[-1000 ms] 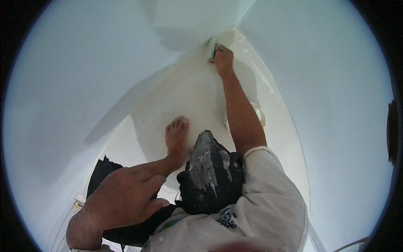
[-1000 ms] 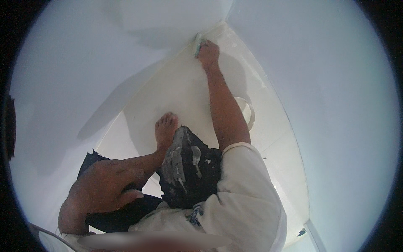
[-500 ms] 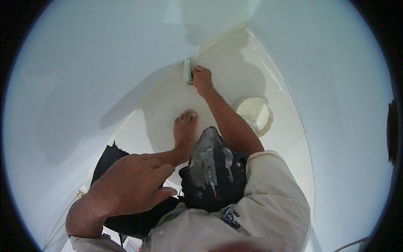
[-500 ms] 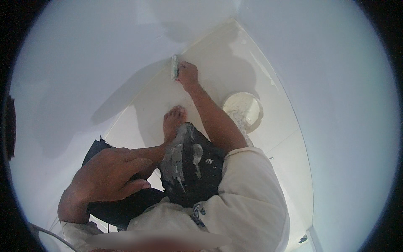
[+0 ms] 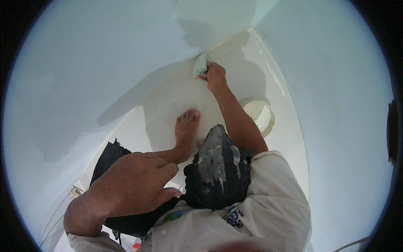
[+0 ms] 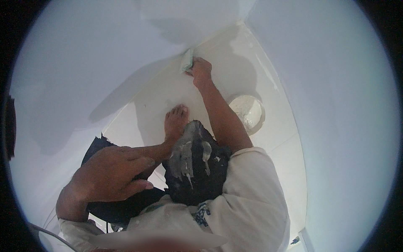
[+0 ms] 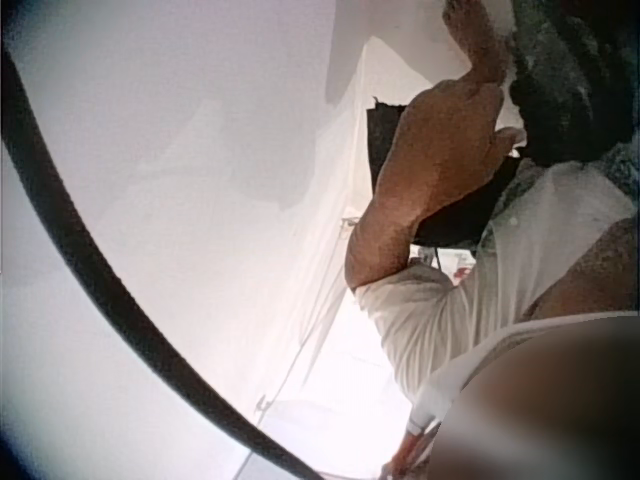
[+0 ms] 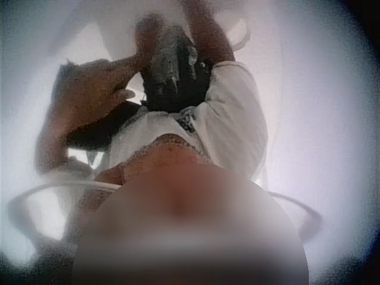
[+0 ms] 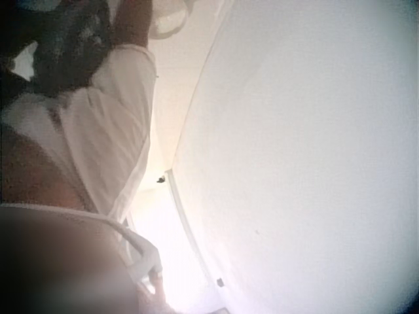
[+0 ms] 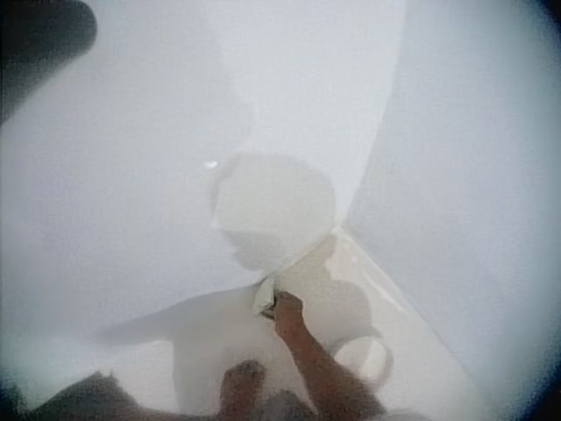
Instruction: The person applies white grout to the seams between floor tiles using a small trowel and a bucket. They repeatedly scoop grout from the bucket and spread it along the tile joints, focusing on corners and edges.
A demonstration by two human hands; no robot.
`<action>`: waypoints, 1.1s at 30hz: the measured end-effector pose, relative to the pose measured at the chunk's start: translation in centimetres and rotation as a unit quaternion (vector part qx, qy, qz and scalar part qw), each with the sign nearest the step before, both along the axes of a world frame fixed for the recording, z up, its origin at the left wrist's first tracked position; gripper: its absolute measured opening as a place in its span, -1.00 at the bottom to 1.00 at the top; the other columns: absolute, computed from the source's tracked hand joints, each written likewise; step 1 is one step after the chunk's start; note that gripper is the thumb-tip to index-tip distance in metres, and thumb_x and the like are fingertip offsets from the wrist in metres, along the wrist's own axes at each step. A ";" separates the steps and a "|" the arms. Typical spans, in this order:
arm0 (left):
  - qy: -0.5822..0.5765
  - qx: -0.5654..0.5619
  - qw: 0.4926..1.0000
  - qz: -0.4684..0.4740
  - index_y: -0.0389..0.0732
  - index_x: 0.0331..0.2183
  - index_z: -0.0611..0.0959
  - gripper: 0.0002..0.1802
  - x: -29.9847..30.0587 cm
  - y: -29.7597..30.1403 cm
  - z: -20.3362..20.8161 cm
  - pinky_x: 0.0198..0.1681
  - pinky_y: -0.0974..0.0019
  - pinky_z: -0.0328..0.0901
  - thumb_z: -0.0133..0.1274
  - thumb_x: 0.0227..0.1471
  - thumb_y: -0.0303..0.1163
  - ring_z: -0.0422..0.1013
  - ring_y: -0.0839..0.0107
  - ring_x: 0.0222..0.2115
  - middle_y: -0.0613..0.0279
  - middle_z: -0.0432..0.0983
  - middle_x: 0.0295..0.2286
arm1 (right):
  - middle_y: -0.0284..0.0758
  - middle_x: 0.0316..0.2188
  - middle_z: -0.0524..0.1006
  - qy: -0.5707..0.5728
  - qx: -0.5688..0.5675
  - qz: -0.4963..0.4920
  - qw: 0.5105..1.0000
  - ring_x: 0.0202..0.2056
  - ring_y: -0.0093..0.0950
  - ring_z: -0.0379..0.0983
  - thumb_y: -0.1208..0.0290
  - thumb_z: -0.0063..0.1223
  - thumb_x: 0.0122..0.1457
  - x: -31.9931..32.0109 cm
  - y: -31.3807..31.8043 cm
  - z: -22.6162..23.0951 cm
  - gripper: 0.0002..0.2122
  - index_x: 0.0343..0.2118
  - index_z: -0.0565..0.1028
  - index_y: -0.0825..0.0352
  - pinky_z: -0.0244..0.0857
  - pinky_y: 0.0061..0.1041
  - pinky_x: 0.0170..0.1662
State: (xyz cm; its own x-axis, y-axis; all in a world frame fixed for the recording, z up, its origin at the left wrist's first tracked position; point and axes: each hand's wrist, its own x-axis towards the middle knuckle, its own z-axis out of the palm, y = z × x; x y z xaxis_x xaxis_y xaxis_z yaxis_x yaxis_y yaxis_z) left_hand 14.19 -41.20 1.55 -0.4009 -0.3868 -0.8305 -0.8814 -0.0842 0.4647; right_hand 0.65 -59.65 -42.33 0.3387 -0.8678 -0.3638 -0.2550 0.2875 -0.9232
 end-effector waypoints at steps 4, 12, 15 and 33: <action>0.017 -0.030 0.999 0.031 -0.26 -0.04 0.60 -0.55 -0.1 -0.2 -0.4 0.05 0.05 0.45 0.20 0.17 -0.14 0.57 0.06 -0.07 0.00 0.63 -0.12 | -0.16 0.00 0.57 0.153 -0.152 -0.008 0.977 -0.04 -0.17 0.56 0.31 0.08 0.32 -2.0 -2.9 -0.9 -0.69 0.01 0.51 0.41 0.50 -0.06 0.05; 0.022 -0.070 0.997 0.017 -0.31 -0.21 0.68 -0.61 -0.3 0.0 0.6 0.00 0.07 0.48 0.23 0.16 -0.14 0.59 0.10 -0.10 0.00 0.66 -0.18 | -0.19 0.03 0.58 0.384 -0.194 0.234 0.872 0.11 -0.21 0.48 0.02 0.38 0.01 1.2 0.6 -1.5 -0.40 0.07 0.54 0.25 0.32 -0.14 0.18; 0.011 -0.041 0.999 0.024 -0.24 -0.06 0.59 -0.56 -0.2 -0.2 0.3 0.05 0.03 0.45 0.23 0.15 -0.16 0.58 0.07 -0.08 0.01 0.64 -0.13 | -0.14 -0.10 0.62 0.343 -0.308 0.073 0.884 -0.05 -0.11 0.57 0.19 0.53 -0.10 -3.2 -2.4 -0.7 -0.46 -0.06 0.59 0.35 0.40 -0.22 0.08; -0.011 0.033 0.999 0.018 -0.18 0.17 0.49 -0.40 -0.6 -1.4 0.4 0.18 0.00 0.38 0.23 0.15 -0.21 0.55 0.05 -0.02 0.02 0.61 -0.01 | -0.11 -0.06 0.62 0.405 -0.414 0.078 0.811 -0.04 -0.14 0.57 0.34 0.03 0.18 -10.3 -10.8 -0.8 -0.70 -0.08 0.63 0.31 0.42 -0.14 0.05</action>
